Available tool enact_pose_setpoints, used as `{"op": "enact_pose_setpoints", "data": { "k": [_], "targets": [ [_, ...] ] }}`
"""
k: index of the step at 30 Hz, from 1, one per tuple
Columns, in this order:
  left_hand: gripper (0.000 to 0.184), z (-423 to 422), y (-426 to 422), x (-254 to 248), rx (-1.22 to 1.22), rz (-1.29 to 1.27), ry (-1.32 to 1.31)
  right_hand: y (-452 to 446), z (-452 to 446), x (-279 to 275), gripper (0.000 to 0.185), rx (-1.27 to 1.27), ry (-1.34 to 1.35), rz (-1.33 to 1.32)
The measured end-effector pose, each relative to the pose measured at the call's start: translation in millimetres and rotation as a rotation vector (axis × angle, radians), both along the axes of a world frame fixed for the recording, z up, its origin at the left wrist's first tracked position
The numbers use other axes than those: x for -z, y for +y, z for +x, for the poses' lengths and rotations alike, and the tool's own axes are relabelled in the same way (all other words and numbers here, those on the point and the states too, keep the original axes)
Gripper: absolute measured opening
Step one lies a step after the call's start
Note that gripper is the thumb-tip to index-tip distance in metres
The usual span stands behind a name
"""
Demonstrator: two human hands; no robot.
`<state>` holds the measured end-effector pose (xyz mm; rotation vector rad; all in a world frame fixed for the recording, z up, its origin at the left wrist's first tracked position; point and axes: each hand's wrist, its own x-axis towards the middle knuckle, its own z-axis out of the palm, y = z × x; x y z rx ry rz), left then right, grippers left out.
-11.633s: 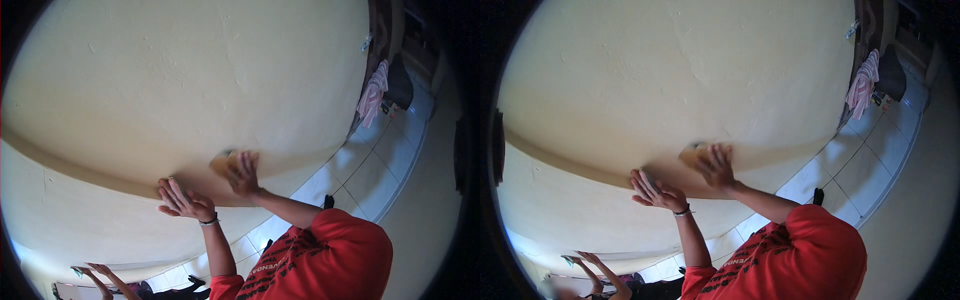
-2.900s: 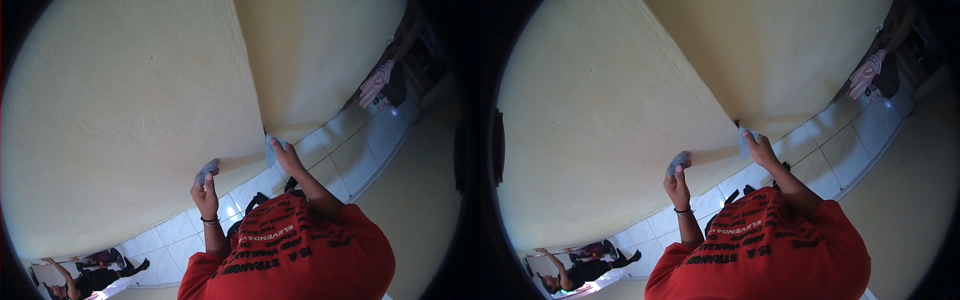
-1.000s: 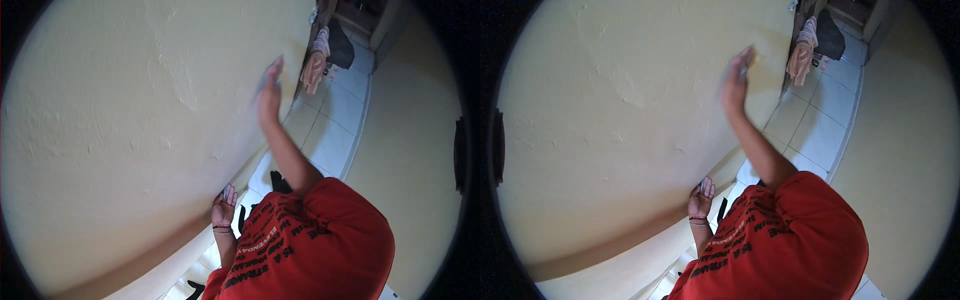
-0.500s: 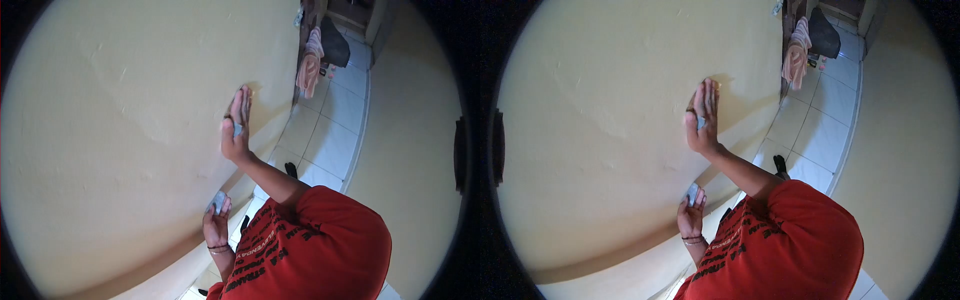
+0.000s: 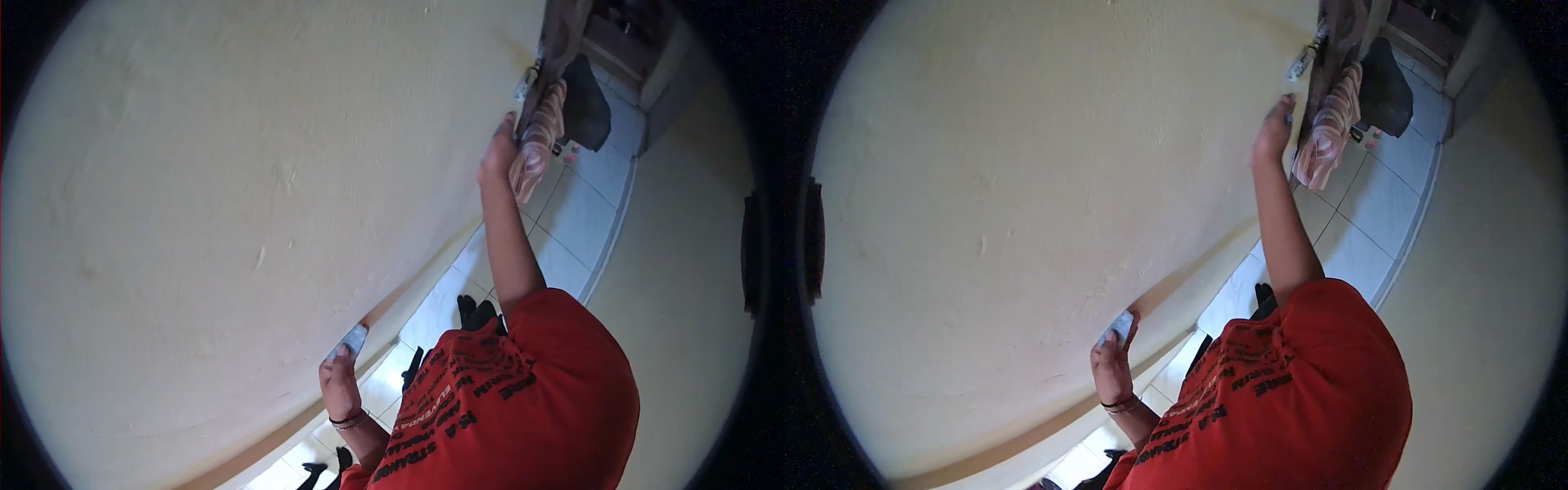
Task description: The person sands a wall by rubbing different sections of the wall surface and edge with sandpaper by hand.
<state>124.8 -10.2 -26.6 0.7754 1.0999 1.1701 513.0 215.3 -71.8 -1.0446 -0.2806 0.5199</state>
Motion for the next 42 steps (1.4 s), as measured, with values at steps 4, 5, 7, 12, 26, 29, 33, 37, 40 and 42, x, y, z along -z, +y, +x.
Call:
{"op": "enact_pose_setpoints", "data": {
  "k": [4, 5, 7, 12, 26, 29, 33, 37, 40, 42],
  "targets": [
    [0.028, 21.4, 4.7, -23.2, -0.101, -0.072, 0.115, 7.0, 14.7, -7.1, 0.051, 0.006, 0.223, 0.053],
    [0.029, 12.9, 3.7, -15.2, -0.071, -0.077, 0.123, 10.4, 19.9, -0.2, 0.053, -0.005, 0.176, 0.032],
    [0.03, 21.3, 6.5, -21.3, -0.069, -0.033, 0.138, 11.6, 13.7, 7.2, 0.056, -0.016, 0.134, 0.019],
    [0.032, 21.1, 8.7, -8.1, -0.128, 0.11, 0.299, -38.2, -86.6, -22.6, 0.058, 0.106, -0.216, 0.053],
    [0.029, 11.8, 4.6, 27.3, -0.353, 0.229, 0.149, -122.0, -199.8, 6.8, 0.058, -0.223, -1.118, 0.068],
    [0.027, 22.3, 3.0, 19.9, -0.476, 0.256, 0.136, -99.8, -183.9, -2.1, 0.057, -0.032, -1.091, 0.151],
    [0.025, 53.9, 4.9, 0.6, -0.696, 0.283, 0.399, -85.8, -148.3, -17.1, 0.054, 0.013, -1.175, 0.202],
    [0.027, 91.8, 11.8, -28.2, -0.597, 0.266, 0.551, -67.8, -100.1, -48.0, 0.055, 0.032, -1.293, 0.305],
    [0.028, 125.4, 24.2, -51.0, -0.54, 0.269, 0.622, -51.2, -60.0, -95.4, 0.055, 0.022, -1.223, 0.298],
    [0.028, 139.8, 32.2, -58.5, -0.523, 0.248, 0.652, -32.3, -26.2, -129.7, 0.056, 0.073, -1.19, 0.306]
  ]
}}
